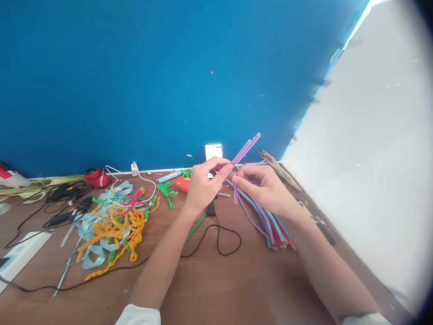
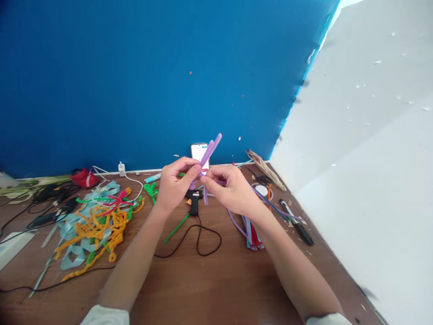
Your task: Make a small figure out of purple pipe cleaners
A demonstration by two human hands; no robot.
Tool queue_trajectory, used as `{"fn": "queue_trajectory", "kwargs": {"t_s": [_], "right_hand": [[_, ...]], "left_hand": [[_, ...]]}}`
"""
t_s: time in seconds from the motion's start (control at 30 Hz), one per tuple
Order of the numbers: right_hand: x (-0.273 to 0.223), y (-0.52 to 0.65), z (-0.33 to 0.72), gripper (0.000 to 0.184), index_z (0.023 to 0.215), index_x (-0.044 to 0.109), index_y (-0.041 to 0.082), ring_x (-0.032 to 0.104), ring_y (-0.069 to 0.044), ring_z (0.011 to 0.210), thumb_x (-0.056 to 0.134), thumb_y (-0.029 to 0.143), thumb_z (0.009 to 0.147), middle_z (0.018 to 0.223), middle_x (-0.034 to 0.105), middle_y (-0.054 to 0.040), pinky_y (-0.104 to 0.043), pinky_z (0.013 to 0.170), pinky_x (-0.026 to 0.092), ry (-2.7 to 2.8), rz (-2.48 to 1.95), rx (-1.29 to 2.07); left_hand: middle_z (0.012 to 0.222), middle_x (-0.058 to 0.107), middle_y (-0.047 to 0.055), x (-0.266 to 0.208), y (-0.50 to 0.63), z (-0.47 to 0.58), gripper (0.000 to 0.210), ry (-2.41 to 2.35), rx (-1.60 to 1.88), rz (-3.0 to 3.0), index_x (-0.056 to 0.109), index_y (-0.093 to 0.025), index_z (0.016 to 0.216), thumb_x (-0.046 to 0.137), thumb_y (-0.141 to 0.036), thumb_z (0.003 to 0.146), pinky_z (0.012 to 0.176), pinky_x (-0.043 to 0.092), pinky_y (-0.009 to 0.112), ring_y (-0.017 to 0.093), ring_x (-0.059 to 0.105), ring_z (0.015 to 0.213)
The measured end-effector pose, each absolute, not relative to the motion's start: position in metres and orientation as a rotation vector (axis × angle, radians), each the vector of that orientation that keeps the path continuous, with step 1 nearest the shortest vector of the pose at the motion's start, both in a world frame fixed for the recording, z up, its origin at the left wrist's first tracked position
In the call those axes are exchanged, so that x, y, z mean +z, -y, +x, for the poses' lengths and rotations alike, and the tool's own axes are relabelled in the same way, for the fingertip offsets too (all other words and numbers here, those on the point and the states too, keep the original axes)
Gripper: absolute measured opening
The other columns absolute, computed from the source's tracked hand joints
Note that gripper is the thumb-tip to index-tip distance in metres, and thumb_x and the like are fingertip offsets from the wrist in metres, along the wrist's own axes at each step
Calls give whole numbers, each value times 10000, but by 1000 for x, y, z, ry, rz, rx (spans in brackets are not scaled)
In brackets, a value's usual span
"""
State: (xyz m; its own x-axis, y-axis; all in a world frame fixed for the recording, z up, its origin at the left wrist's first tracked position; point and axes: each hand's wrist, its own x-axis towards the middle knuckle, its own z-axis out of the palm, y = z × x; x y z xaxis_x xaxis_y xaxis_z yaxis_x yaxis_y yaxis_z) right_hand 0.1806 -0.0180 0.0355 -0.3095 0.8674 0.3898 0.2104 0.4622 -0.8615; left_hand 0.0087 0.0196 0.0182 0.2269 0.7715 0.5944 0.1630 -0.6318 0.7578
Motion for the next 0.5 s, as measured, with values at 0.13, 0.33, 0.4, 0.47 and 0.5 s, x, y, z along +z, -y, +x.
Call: {"fn": "queue_trajectory", "kwargs": {"t_s": [0.13, 0.33, 0.4, 0.47, 0.5], "right_hand": [[31, 17, 180, 262, 698, 632, 169, 488, -132, 611, 530, 219, 934, 643, 594, -13, -288, 603, 327, 2058, -1102, 257], [20, 9, 173, 209, 748, 635, 182, 515, -149, 658, 516, 201, 919, 711, 626, -31, -297, 623, 318, 2067, -1153, 6], [22, 9, 172, 221, 734, 627, 183, 467, -125, 595, 537, 238, 928, 653, 586, -2, -288, 598, 310, 1959, -1130, 218], [26, 10, 173, 264, 699, 595, 183, 425, -109, 556, 564, 299, 935, 604, 533, 24, -277, 562, 296, 1834, -1091, 486], [28, 11, 175, 292, 683, 574, 185, 415, -105, 548, 578, 332, 935, 592, 511, 32, -271, 549, 292, 1769, -1060, 625]], "left_hand": [[650, 643, -15, 15, -20, 13, 203, -910, 1311, 1748, 661, -194, 928, 655, -393, 886, 544, 433, 221, 114, 593, 571], [599, 566, -35, 17, -28, 6, 203, -899, 1120, 1720, 620, -200, 983, 625, -382, 895, 502, 388, 195, 112, 569, 557], [653, 585, -23, 22, -27, 2, 242, -852, 1119, 1808, 640, -202, 1072, 585, -386, 925, 515, 400, 201, 107, 561, 573], [724, 625, -6, 26, -24, -2, 294, -815, 1131, 1932, 647, -215, 1177, 564, -374, 945, 556, 430, 214, 108, 565, 605], [775, 654, 8, 28, -22, -4, 314, -797, 1130, 2001, 646, -224, 1218, 558, -364, 952, 588, 449, 223, 114, 583, 640]]}}
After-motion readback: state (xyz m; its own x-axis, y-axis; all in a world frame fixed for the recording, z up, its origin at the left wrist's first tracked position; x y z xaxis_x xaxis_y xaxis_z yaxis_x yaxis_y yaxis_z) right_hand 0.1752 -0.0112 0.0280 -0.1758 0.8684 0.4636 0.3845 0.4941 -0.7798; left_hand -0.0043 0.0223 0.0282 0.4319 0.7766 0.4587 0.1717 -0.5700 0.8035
